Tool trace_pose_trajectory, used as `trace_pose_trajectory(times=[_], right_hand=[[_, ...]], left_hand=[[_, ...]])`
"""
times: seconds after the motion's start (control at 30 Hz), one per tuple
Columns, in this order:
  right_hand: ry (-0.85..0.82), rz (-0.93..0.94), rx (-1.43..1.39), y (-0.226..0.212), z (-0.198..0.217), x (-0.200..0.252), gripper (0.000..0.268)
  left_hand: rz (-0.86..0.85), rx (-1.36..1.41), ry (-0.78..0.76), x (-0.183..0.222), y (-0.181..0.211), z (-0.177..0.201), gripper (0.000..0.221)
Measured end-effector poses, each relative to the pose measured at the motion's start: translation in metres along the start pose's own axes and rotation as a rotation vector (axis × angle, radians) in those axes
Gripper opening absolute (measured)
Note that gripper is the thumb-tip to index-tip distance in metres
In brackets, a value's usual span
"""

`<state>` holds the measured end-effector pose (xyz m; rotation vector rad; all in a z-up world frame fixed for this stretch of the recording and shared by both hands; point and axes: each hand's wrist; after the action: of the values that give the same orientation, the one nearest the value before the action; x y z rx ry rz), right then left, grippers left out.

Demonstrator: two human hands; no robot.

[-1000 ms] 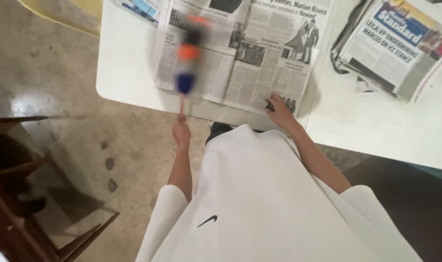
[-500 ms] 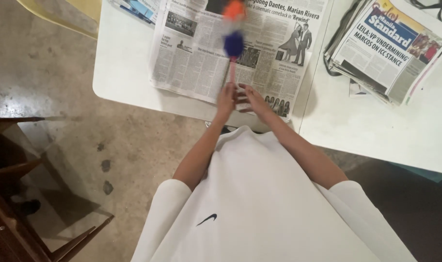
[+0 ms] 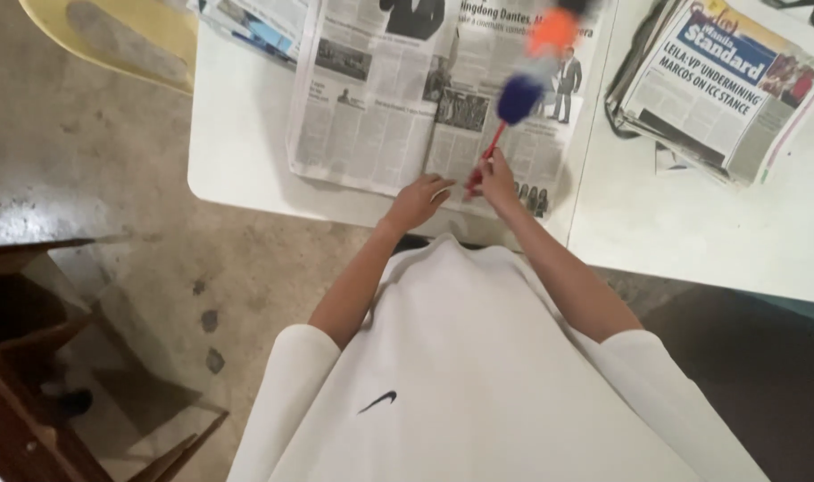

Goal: Dusting and organizing stacks of newspapers on a table.

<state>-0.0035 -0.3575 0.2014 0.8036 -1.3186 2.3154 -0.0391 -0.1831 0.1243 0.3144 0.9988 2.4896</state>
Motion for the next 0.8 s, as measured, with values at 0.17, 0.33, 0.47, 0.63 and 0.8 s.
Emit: trace_pose_trajectory(times=[0.17, 0.33, 0.47, 0.63, 0.8], right_hand=[[0.136, 0.139, 0.240, 0.076, 0.038, -0.131, 0.031], [0.439, 0.039, 0.755, 0.132, 0.089, -0.196, 0.032], [0.790, 0.025, 0.580, 0.188, 0.094, -0.249, 0.010], [0.336, 0.019, 0.346, 0.100, 0.048, -0.063, 0.091], [0.598, 0.223, 1.034, 0.200, 0.025, -0.035, 0.018]], left_hand=[[-0.022, -0.104, 0.120, 0.007, -0.052, -0.004, 0.037], [0.093, -0.237, -0.183, 0.002, -0.095, 0.027, 0.052], [0.128, -0.487, -0.254, 0.004, -0.117, 0.041, 0.058], [0.053, -0.564, -0.286, 0.000, -0.113, 0.059, 0.063], [0.206, -0.442, -0.229, -0.003, -0.119, 0.040, 0.055]])
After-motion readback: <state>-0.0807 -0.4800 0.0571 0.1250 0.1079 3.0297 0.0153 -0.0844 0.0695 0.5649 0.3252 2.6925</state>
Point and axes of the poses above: each hand's wrist, its own x-axis away from the middle knuckle, its own z-axis out of the back of the hand, y = z × x, and after that the axes turned 11 degrees about -z, right-handed
